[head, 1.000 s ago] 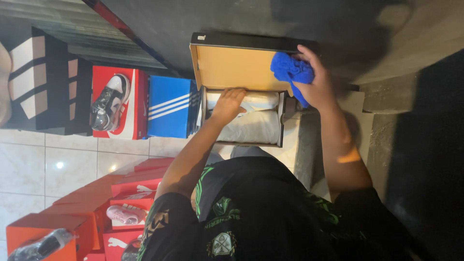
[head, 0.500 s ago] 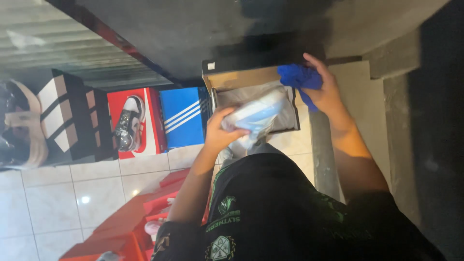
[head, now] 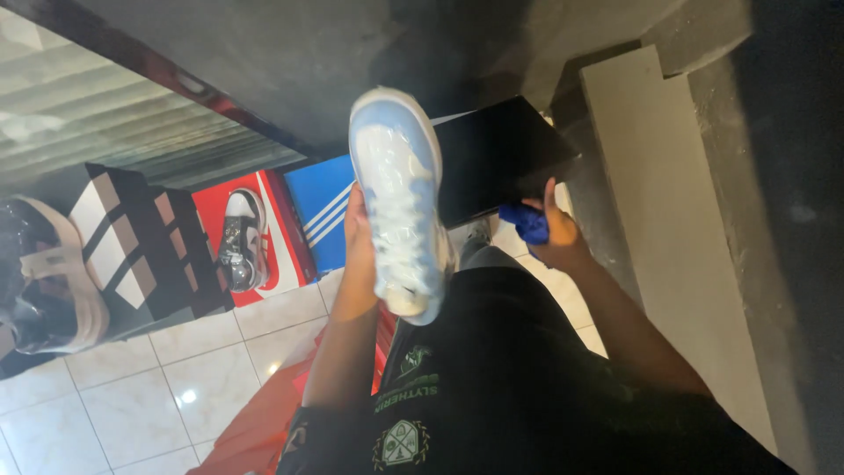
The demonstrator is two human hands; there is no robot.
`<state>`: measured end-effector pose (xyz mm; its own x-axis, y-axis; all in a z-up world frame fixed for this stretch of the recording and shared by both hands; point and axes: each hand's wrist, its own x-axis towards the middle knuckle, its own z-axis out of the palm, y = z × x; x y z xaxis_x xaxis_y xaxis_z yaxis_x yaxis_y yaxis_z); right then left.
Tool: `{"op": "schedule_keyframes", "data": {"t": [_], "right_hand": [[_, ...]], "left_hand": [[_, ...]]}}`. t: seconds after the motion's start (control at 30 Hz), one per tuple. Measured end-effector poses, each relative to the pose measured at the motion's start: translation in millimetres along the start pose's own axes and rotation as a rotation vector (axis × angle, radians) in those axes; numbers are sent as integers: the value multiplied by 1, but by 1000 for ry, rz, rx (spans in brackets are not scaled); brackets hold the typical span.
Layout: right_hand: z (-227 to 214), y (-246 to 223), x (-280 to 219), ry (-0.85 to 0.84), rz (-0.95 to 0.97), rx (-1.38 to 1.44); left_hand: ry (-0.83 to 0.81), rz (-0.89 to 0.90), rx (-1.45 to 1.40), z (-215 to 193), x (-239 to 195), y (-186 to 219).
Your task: Cleaning a shoe box and a sneaker using a blue cleaning cloth.
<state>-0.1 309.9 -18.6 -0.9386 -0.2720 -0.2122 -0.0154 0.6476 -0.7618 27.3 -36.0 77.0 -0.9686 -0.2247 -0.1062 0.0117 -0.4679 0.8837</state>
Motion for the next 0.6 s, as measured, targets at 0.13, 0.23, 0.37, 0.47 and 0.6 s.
{"op": "schedule_keyframes", "data": {"t": [0.13, 0.23, 0.37, 0.47, 0.6], "right_hand": [[30, 19, -20, 232, -220, -252], [6, -12, -33, 64, -22, -296], [-60, -99, -34, -431, 425, -221], [-49, -53, -28, -262, 197, 39], [-34, -93, -22, 49, -183, 422]], "left_hand": [[-26, -8, 8, 1, 4, 0], [-41, -12, 19, 1, 7, 1], [-65, -29, 20, 5, 10, -5], [-79, -30, 12, 8, 11, -12], [-62, -25, 13, -3, 13, -25]]}}
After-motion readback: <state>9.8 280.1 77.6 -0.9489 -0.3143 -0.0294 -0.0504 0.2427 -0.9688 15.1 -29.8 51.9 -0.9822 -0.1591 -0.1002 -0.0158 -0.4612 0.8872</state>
